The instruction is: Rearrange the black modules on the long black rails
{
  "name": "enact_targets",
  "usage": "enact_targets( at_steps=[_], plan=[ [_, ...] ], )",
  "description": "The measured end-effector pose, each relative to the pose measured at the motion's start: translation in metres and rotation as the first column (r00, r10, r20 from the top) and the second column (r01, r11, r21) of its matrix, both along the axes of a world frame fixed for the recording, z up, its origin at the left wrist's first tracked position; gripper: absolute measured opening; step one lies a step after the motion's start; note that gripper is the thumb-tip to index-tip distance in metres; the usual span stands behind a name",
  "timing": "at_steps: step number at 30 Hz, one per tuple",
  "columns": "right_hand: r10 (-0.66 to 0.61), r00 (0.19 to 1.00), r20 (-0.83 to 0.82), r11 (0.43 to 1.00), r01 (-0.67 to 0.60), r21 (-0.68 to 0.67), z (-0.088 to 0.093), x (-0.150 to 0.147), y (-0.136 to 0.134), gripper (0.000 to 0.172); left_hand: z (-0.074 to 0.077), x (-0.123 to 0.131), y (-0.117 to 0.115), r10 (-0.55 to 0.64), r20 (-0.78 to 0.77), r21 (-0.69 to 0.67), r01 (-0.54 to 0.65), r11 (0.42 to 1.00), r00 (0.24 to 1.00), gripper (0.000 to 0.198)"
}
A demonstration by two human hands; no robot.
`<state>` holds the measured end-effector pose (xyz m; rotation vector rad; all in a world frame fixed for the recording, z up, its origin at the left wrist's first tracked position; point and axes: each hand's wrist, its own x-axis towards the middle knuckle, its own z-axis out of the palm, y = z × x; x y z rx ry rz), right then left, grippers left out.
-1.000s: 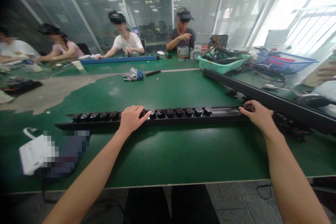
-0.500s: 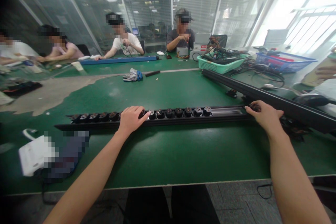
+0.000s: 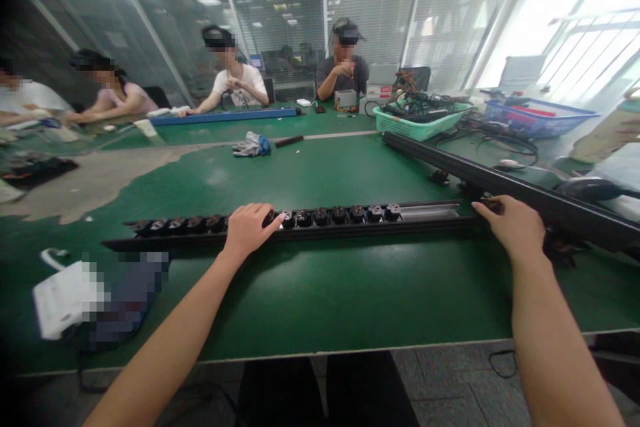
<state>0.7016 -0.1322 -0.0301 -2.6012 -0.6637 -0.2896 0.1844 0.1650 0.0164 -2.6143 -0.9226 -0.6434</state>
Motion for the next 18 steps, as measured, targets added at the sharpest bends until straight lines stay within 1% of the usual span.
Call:
enact_targets(
  at_steps=[3, 7, 9, 12, 18],
  plan=[
    [-0.068, 0.998, -0.013, 0.998, 0.068, -0.003, -0.002, 0.0, -0.001, 0.06, 0.0, 0.0, 0.0, -0.003, 0.008, -0.001, 0.003, 1.0, 1.0, 0.052],
    [-0.164, 0.98, 0.116, 0.986, 0.16, 0.042, -0.006, 0.005, -0.005, 0.054, 0.001, 0.0, 0.0, -0.009, 0.014, -0.01, 0.009, 1.0, 1.0, 0.052],
    [-0.151, 0.978, 0.144, 0.988, 0.149, 0.027, -0.008, 0.009, -0.007, 0.052, 0.001, 0.0, 0.0, -0.01, 0.014, -0.015, 0.01, 1.0, 1.0, 0.052],
    [-0.093, 0.989, 0.111, 0.993, 0.101, -0.063, -0.009, 0.013, -0.01, 0.053, 0.001, 0.0, -0.001, -0.008, 0.017, -0.023, 0.009, 1.0, 1.0, 0.052],
    [-0.066, 0.992, 0.103, 0.985, 0.081, -0.149, -0.01, 0.014, -0.014, 0.051, 0.001, 0.001, -0.001, -0.005, 0.012, -0.022, 0.006, 1.0, 1.0, 0.053]
  ],
)
